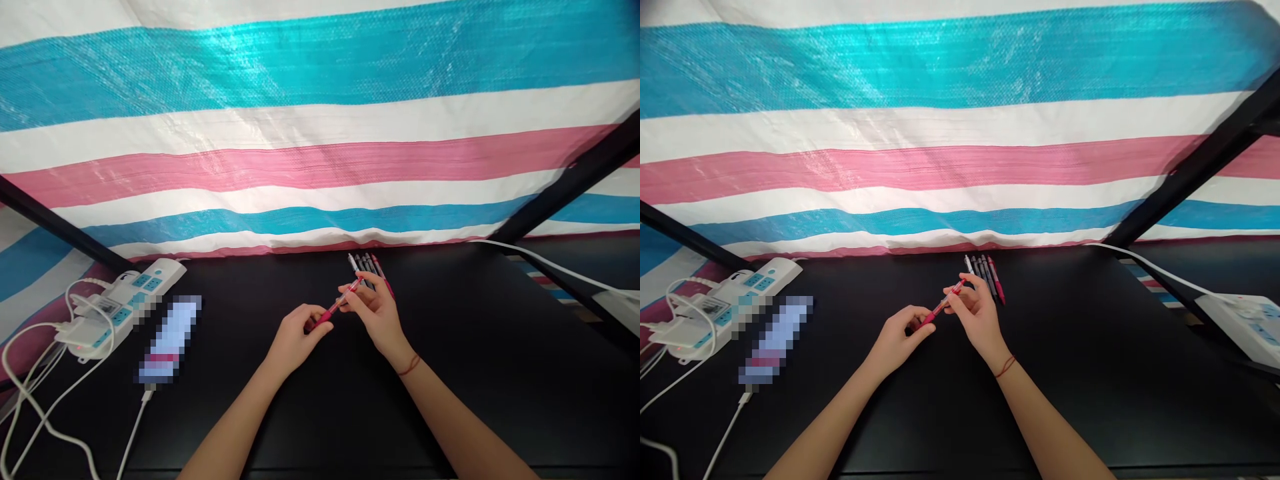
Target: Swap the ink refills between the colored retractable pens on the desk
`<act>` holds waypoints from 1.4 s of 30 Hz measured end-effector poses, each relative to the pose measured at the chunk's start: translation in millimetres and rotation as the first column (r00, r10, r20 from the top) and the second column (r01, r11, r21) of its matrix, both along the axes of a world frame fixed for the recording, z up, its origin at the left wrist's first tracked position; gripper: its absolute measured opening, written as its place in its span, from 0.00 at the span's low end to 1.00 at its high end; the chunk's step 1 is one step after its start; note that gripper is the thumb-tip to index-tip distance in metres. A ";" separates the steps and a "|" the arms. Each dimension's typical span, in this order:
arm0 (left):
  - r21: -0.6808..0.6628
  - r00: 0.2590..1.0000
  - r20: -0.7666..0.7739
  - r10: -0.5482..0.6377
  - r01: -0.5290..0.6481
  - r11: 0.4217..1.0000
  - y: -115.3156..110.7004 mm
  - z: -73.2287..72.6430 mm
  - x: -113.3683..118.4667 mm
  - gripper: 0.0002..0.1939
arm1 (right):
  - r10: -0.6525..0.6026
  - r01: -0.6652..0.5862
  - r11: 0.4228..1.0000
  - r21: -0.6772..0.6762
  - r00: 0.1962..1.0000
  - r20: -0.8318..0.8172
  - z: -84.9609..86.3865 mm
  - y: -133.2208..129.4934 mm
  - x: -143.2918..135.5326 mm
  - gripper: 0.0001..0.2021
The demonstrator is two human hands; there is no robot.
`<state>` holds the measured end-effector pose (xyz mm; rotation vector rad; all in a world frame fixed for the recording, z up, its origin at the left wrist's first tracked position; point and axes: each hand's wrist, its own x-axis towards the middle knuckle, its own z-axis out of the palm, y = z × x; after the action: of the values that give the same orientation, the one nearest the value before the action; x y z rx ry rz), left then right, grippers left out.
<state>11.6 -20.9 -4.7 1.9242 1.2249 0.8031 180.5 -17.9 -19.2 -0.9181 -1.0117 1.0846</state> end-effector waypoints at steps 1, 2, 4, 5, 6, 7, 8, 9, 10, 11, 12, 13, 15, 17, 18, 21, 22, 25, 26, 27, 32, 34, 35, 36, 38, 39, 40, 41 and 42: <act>-0.005 0.999 -0.018 -0.032 0.032 0.999 -0.8 1.5 -0.1 0.08 | -0.004 0.004 1.000 0.002 1.000 0.008 0.4 0.1 0.6 0.19; -0.006 0.997 -0.035 -0.062 0.062 0.998 -1.7 3.0 -0.2 0.09 | -0.001 0.001 1.000 0.002 1.000 0.019 0.8 0.0 1.1 0.19; -0.003 0.993 -0.057 -0.101 0.101 0.995 -3.2 5.0 -0.2 0.11 | 0.012 -0.012 1.000 0.001 0.999 0.043 1.7 -0.6 1.5 0.20; -0.002 0.992 -0.061 -0.110 0.110 0.994 -3.7 5.7 -0.2 0.11 | 0.017 -0.017 1.000 0.002 0.998 0.053 2.2 -1.0 1.3 0.21; -0.004 0.992 -0.062 -0.113 0.113 0.994 -4.0 6.0 -0.1 0.11 | 0.020 -0.021 1.000 0.004 0.998 0.060 2.7 -1.5 1.0 0.21; -0.008 0.992 -0.062 -0.112 0.112 0.994 -4.2 6.1 0.0 0.11 | 0.019 -0.019 1.000 0.009 0.998 0.060 3.1 -1.9 0.5 0.21; -0.010 0.992 -0.061 -0.111 0.111 0.994 -4.3 6.0 0.1 0.10 | 0.015 -0.016 1.000 0.015 0.998 0.056 3.5 -2.2 -0.1 0.20; -0.012 0.992 -0.059 -0.110 0.109 0.994 -4.2 5.7 0.3 0.10 | 0.013 -0.014 1.000 0.020 0.999 0.050 3.7 -2.4 -0.7 0.20; -0.011 0.992 -0.056 -0.110 0.109 0.994 -4.1 5.4 0.4 0.10 | 0.010 -0.011 1.000 0.022 0.999 0.043 3.7 -2.5 -1.2 0.19; -0.009 0.993 -0.051 -0.110 0.109 0.994 -4.0 5.0 0.5 0.10 | 0.007 -0.008 1.000 0.021 0.999 0.038 3.7 -2.6 -1.6 0.19; -0.006 0.993 -0.045 -0.108 0.108 0.994 -4.0 4.6 0.6 0.10 | 0.005 -0.005 1.000 0.019 0.999 0.037 3.5 -2.7 -2.0 0.18; -0.005 0.994 -0.040 -0.105 0.104 0.995 -4.1 4.3 0.8 0.10 | 0.006 -0.007 1.000 0.019 0.999 0.039 3.3 -2.8 -2.4 0.18; -0.009 0.996 -0.025 -0.089 0.089 0.996 -4.7 4.0 1.4 0.09 | 0.026 -0.027 0.999 0.023 0.998 0.050 3.0 -3.4 -3.1 0.19; -0.026 0.997 -0.001 -0.074 0.074 0.997 -6.0 4.4 2.5 0.09 | 0.062 -0.064 0.997 0.032 0.996 0.058 3.1 -4.5 -3.9 0.20; -0.039 0.998 0.010 -0.070 0.070 0.997 -6.8 4.9 3.4 0.09 | 0.079 -0.081 0.996 0.035 0.995 0.060 3.4 -5.1 -4.2 0.22; -0.087 0.997 0.025 -0.073 0.075 0.993 -9.1 7.5 6.7 0.10 | 0.091 -0.093 0.995 0.027 0.994 0.065 4.6 -6.1 -4.5 0.24; -0.104 0.997 0.026 -0.076 0.078 0.991 -9.7 8.5 7.9 0.10 | 0.087 -0.088 0.996 0.017 0.994 0.071 5.0 -6.1 -4.4 0.24; -0.156 0.996 0.033 -0.078 0.083 0.984 -10.1 11.3 10.8 0.11 | 0.082 -0.080 0.997 -0.023 0.992 0.092 5.6 -5.7 -4.2 0.22; -0.170 0.996 0.034 -0.079 0.084 0.982 -10.0 11.9 11.4 0.10 | 0.082 -0.079 0.996 -0.034 0.992 0.099 5.7 -5.5 -4.4 0.21; -0.179 0.996 0.034 -0.080 0.085 0.980 -9.9 12.3 11.8 0.10 | 0.082 -0.078 0.996 -0.043 0.991 0.104 5.7 -5.3 -4.6 0.20; -0.182 0.996 0.042 -0.084 0.091 0.979 -9.3 11.5 11.5 0.10 | 0.060 -0.052 0.996 -0.076 0.992 0.107 7.1 -5.6 -6.1 0.20; -0.181 0.996 0.046 -0.077 0.084 0.980 -9.2 11.2 10.9 0.11 | 0.065 -0.055 0.994 -0.099 0.992 0.110 7.8 -5.7 -6.3 0.22; -0.181 0.996 0.045 -0.072 0.079 0.980 -9.1 11.1 10.6 0.11 | 0.072 -0.059 0.992 -0.109 0.991 0.114 7.9 -5.8 -6.3 0.22; -0.181 0.997 0.043 -0.070 0.076 0.980 -9.0 11.2 10.3 0.11 | 0.079 -0.065 0.991 -0.114 0.990 0.118 7.7 -5.8 -6.4 0.22; -0.189 0.996 0.037 -0.076 0.081 0.979 -8.8 11.3 9.8 0.12 | 0.091 -0.077 0.991 -0.110 0.988 0.124 6.7 -5.9 -6.7 0.22; -0.194 0.996 0.037 -0.082 0.088 0.977 -8.7 11.3 9.6 0.12 | 0.092 -0.079 0.991 -0.104 0.988 0.128 5.9 -5.9 -7.0 0.22; -0.200 0.995 0.040 -0.090 0.097 0.975 -8.5 11.1 9.5 0.12 | 0.086 -0.074 0.993 -0.097 0.988 0.130 5.1 -6.0 -7.5 0.21; -0.205 0.994 0.045 -0.099 0.106 0.973 -8.4 10.9 9.4 0.11 | 0.077 -0.065 0.994 -0.091 0.988 0.131 4.3 -6.1 -8.0 0.20; -0.208 0.993 0.050 -0.107 0.116 0.971 -8.3 10.7 9.4 0.11 | 0.063 -0.051 0.995 -0.087 0.989 0.131 3.5 -6.2 -8.5 0.20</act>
<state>21.0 -29.2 5.9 1.7798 1.1204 0.6231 171.9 -24.1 -15.8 -1.0466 -1.1155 1.1319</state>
